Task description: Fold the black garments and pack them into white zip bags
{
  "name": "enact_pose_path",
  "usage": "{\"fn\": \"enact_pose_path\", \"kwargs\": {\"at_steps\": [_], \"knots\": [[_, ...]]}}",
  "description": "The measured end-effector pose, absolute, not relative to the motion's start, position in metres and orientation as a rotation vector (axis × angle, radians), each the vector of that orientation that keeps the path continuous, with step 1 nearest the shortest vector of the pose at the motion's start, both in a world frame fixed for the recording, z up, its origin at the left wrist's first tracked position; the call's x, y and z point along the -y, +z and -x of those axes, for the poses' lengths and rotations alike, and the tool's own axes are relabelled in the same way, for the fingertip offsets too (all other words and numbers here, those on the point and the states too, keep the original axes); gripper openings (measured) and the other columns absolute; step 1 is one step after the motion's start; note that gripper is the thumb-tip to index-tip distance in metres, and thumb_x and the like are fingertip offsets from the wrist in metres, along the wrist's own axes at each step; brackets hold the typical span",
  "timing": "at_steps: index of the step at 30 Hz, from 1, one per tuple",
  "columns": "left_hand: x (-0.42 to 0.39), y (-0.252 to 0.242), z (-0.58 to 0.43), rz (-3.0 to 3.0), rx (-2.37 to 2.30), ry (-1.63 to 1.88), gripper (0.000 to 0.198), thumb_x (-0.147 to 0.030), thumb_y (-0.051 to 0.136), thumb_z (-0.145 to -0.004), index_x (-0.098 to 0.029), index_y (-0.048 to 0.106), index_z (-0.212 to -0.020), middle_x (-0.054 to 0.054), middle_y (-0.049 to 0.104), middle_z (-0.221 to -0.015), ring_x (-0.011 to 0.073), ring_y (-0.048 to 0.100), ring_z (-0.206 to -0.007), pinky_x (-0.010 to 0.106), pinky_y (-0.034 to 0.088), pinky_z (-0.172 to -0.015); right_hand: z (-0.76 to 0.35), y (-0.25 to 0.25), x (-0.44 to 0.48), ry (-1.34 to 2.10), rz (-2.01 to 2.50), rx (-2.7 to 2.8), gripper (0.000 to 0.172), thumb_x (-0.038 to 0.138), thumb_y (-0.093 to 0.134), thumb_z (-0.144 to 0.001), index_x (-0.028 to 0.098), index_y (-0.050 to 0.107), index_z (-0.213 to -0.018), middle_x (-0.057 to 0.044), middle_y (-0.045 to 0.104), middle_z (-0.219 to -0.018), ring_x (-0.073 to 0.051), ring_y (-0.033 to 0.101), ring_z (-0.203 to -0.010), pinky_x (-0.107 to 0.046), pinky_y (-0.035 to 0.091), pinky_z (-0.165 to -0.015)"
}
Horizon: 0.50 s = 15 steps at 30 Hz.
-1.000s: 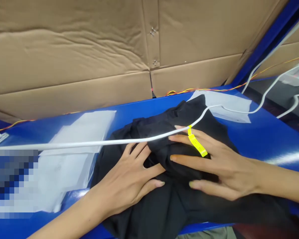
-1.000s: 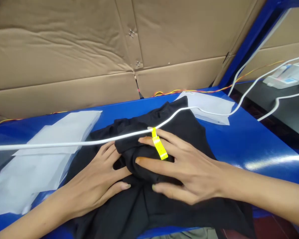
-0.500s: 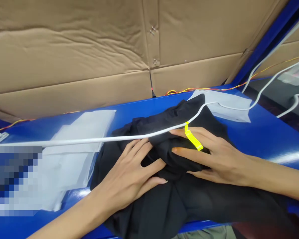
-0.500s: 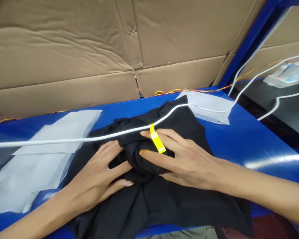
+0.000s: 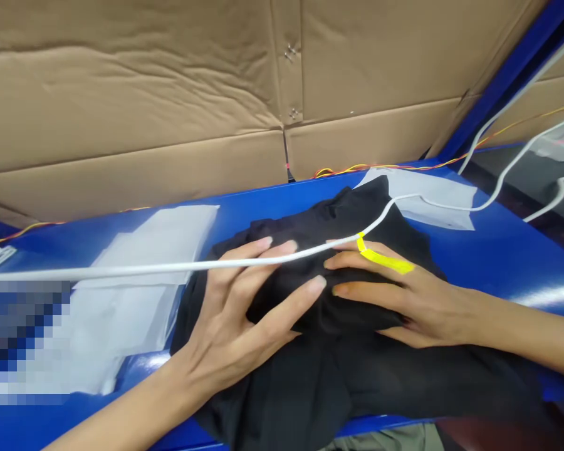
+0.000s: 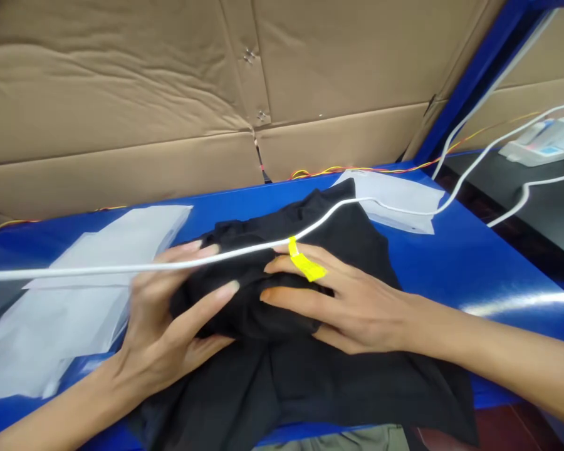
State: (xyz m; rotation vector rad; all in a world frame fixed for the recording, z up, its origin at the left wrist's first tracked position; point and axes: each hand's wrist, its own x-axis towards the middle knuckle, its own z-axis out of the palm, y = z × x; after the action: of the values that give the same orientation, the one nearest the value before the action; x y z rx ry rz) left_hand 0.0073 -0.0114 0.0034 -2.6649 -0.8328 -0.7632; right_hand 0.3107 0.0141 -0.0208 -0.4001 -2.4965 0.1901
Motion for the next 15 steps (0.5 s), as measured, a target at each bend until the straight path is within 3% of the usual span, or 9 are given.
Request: {"fn": "enact_pose_path", "kwargs": {"at_steps": [3, 5, 10, 15], "knots": [[0.0071, 0.0046, -0.0101, 2.766, 0.841, -0.592, 0.055, -0.036, 0.056, -0.109, -0.012, 0.045, -0.158, 0.020, 0.059, -0.155, 0.0369, 0.040, -0.157, 0.058, 0.039, -0.127, -0.3076, -0.0229, -0.0082, 0.021, 0.500, 2.471, 0.054, 0.042, 0.070, -0.100, 0.014, 0.058, -0.145, -0.022, 0.058, -0.152, -0.037, 0.048, -0.144, -0.059, 0.049, -0.116], [0.0059, 0.0056, -0.0119, 2.758, 0.867, -0.553, 0.053, -0.040, 0.052, -0.111, -0.011, 0.047, -0.155, 0.018, 0.066, -0.148, 0.0346, 0.050, -0.150, 0.052, 0.044, -0.123, -0.3067, -0.0238, -0.0051, -0.103, 0.537, 2.423, 0.052, 0.047, 0.073, -0.098, 0.013, 0.064, -0.137, -0.022, 0.064, -0.147, -0.037, 0.055, -0.135, -0.057, 0.056, -0.108], [0.0103, 0.0073, -0.0139, 2.633, 0.912, -0.569, 0.041, -0.040, 0.056, -0.110, -0.018, 0.059, -0.144, 0.012, 0.077, -0.132, 0.0328, 0.068, -0.126, 0.047, 0.052, -0.106, -0.3083, -0.0195, -0.0033, -0.292, 0.521, 2.354, 0.032, 0.026, 0.068, -0.102, 0.011, 0.070, -0.130, -0.018, 0.075, -0.133, -0.032, 0.064, -0.124, -0.049, 0.061, -0.101], [0.0123, 0.0057, -0.0162, 2.559, 0.944, -0.599, 0.045, -0.040, 0.063, -0.106, -0.018, 0.059, -0.145, 0.012, 0.079, -0.123, 0.0347, 0.069, -0.116, 0.048, 0.054, -0.102, -0.3057, -0.0171, -0.0043, -0.362, 0.507, 2.334, 0.036, 0.024, 0.079, -0.094, 0.019, 0.071, -0.129, -0.015, 0.076, -0.132, -0.032, 0.069, -0.124, -0.051, 0.062, -0.104]]}}
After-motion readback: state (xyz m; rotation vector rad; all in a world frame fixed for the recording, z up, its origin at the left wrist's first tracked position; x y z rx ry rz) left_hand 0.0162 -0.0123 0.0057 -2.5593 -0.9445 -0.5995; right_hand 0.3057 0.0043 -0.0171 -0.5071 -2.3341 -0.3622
